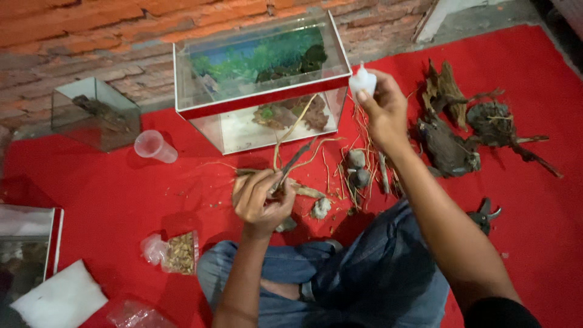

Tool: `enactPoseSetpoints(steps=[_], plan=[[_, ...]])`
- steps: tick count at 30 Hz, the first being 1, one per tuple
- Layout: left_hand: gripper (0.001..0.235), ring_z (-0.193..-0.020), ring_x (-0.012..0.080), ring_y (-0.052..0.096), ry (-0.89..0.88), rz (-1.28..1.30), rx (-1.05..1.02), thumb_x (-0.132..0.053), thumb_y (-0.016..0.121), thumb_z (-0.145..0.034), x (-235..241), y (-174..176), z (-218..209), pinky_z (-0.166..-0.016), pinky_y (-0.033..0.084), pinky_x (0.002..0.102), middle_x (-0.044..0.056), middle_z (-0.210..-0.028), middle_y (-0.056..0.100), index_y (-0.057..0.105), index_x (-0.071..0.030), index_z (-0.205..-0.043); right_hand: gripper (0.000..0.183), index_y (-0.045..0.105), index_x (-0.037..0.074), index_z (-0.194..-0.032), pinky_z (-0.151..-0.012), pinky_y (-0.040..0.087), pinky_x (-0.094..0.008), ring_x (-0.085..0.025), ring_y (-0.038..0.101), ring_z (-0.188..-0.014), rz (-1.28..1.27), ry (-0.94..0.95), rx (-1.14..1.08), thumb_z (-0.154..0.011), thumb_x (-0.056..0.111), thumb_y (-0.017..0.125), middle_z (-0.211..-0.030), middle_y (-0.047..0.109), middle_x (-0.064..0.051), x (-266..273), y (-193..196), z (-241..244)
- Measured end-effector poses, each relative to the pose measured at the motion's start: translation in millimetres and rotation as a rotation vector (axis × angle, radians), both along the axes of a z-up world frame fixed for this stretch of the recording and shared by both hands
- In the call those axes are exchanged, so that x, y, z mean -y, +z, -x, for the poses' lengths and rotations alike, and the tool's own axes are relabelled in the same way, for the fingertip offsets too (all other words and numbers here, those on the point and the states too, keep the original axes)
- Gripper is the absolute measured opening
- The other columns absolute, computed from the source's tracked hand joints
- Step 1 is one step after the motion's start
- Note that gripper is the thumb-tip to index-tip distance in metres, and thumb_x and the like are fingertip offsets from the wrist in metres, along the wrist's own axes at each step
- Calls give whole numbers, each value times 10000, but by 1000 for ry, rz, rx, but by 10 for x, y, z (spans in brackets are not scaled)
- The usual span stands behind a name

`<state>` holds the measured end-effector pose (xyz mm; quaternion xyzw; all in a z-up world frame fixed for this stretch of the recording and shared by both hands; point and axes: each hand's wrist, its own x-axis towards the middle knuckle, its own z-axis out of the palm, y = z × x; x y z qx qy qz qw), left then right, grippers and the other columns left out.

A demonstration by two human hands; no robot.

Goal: The person sits on a red mat and assembles a driftwood structure by hand, using glue to attach smaller branches to a larger piece. The person repeatedly picks up branches, applies glue, and presses them together to form a cohesive arrangement.

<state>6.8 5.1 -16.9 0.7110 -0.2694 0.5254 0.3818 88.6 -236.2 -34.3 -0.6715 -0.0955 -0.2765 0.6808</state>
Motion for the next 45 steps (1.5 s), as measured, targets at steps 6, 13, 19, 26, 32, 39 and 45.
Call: enactPoseSetpoints(steps=[6,13,19,26,32,39,45], plan=[[81,-640,197,635,15,-83,-33,-37,672,-699,-19,99,85,-586,474,335,116,-748,655,633,-10,-766,308,472,45,-1088,-657,404,-256,-135,465,-746,261,-148,-22,-824,33,631,-849,520,-44,38,-172,-737],[94,-646,203,623,17,-76,-59,-41,665,-699,-42,147,114,-623,476,347,104,-770,646,622,-32,-782,379,425,128,-991,-618,422,-201,-87,524,-723,168,22,-115,-763,-97,627,-848,541,-27,-46,-479,-1266],[93,-654,200,637,28,-99,-43,-29,668,-694,-99,139,118,-593,472,345,112,-771,655,620,-16,-773,406,436,103,-1089,-714,480,-237,-133,588,-819,263,15,-173,-766,-40,637,-984,601,-71,-45,-609,-1318],[103,-652,199,638,16,-86,-49,-29,669,-691,-70,186,121,-603,482,340,114,-772,655,621,-12,-781,507,414,55,-1187,-754,519,-289,-189,615,-893,310,16,-269,-746,-10,656,-1080,595,-124,-54,-503,-1240],[99,-639,202,631,8,-82,-38,-25,667,-698,-49,194,117,-611,484,347,112,-753,649,616,-10,-782,513,422,55,-1187,-726,514,-282,-183,611,-868,354,13,-243,-740,-15,666,-1070,595,-127,-57,-477,-1217],[97,-652,194,641,22,-83,-27,-25,669,-678,-62,89,84,-606,491,335,117,-752,663,631,-6,-765,567,409,58,-1194,-679,533,-263,-164,615,-830,343,14,-288,-710,-2,700,-1053,600,-121,-67,-479,-1221],[85,-648,192,640,21,-85,-34,-25,662,-696,-56,126,99,-609,478,332,107,-743,659,617,-12,-768,692,309,67,-1282,-839,534,-315,-255,584,-1024,346,120,-384,-724,26,717,-1329,379,-208,-80,-199,-1016]])
